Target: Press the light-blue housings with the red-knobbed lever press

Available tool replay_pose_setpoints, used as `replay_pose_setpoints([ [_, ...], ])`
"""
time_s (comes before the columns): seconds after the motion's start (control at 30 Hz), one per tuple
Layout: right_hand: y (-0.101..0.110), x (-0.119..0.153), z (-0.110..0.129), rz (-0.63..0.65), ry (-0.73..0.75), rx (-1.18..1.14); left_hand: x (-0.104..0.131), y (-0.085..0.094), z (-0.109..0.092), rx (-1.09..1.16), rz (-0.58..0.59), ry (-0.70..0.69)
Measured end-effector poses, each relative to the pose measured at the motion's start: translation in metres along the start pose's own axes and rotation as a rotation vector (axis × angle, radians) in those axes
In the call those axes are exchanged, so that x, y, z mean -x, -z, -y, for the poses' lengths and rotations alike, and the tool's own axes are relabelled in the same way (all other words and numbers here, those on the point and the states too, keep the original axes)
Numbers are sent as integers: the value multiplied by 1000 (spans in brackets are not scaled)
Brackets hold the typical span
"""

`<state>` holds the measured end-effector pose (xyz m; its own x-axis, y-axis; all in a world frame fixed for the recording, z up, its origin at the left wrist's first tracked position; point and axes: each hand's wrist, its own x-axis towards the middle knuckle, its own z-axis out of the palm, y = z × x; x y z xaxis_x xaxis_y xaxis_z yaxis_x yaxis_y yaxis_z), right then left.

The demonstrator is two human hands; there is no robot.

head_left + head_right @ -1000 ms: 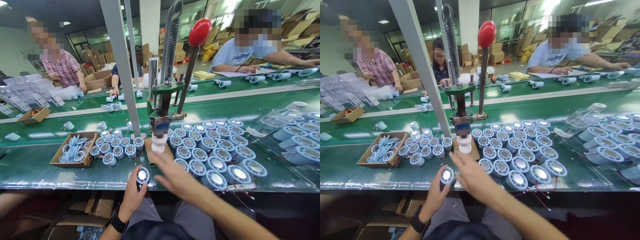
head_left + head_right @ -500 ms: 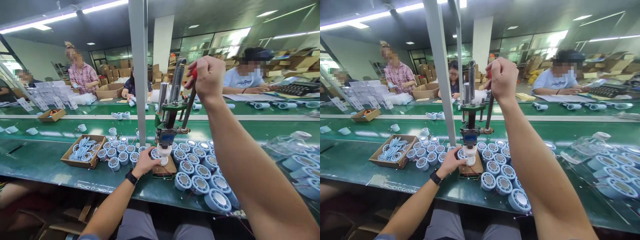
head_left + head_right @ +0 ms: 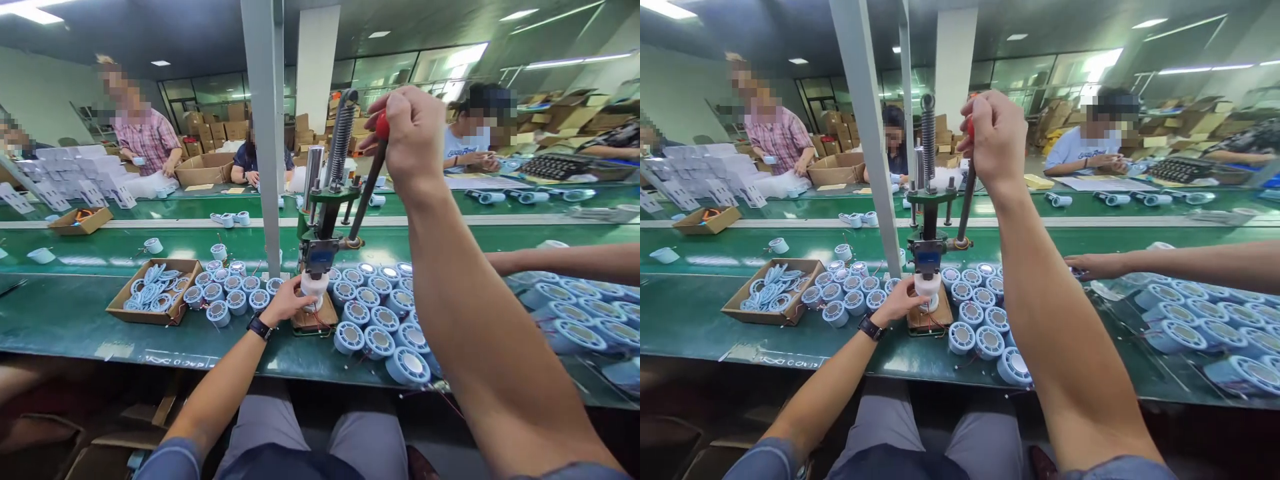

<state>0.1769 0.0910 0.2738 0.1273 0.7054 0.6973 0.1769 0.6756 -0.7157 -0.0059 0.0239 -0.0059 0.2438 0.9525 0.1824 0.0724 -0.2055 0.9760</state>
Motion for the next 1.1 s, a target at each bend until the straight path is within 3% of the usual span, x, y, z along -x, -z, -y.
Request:
replay_pose_setpoints([
  [0.1,5,2,2,52,59,19,-2,-3,7,16,0,-2],
  [0.23,5,-12,7,78,-12,133,0,-2,11,9,23,1],
  [0.33,19,14,19,68,81,75,7,-2,13,15,18,-15],
  [0.43,42,110,19,-58,346,5,14,-6,17,20,-16,-65],
  [0.5,53,197,3,-305,425,127,17,-9,21,-10,-57,-86],
  [0.57,60,273,-18,-278,442,286,19,-10,23,-57,-108,-72],
  [0.6,63,299,-26,-218,348,371,20,-11,23,-76,-130,-58],
  [0.67,67,317,-30,-121,239,453,21,-13,23,-94,-159,-30],
  [0.73,72,290,-18,-79,282,466,20,-15,22,-76,-180,-10],
  [0.87,69,156,15,-111,559,356,13,-23,20,37,-238,28],
  [0.93,58,85,16,0,473,254,12,-27,17,65,-260,39],
  [1.0,43,30,4,127,253,128,19,-29,11,22,-287,39],
  [1.1,21,-11,-28,142,91,-51,47,-24,-1,-215,-320,-14],
])
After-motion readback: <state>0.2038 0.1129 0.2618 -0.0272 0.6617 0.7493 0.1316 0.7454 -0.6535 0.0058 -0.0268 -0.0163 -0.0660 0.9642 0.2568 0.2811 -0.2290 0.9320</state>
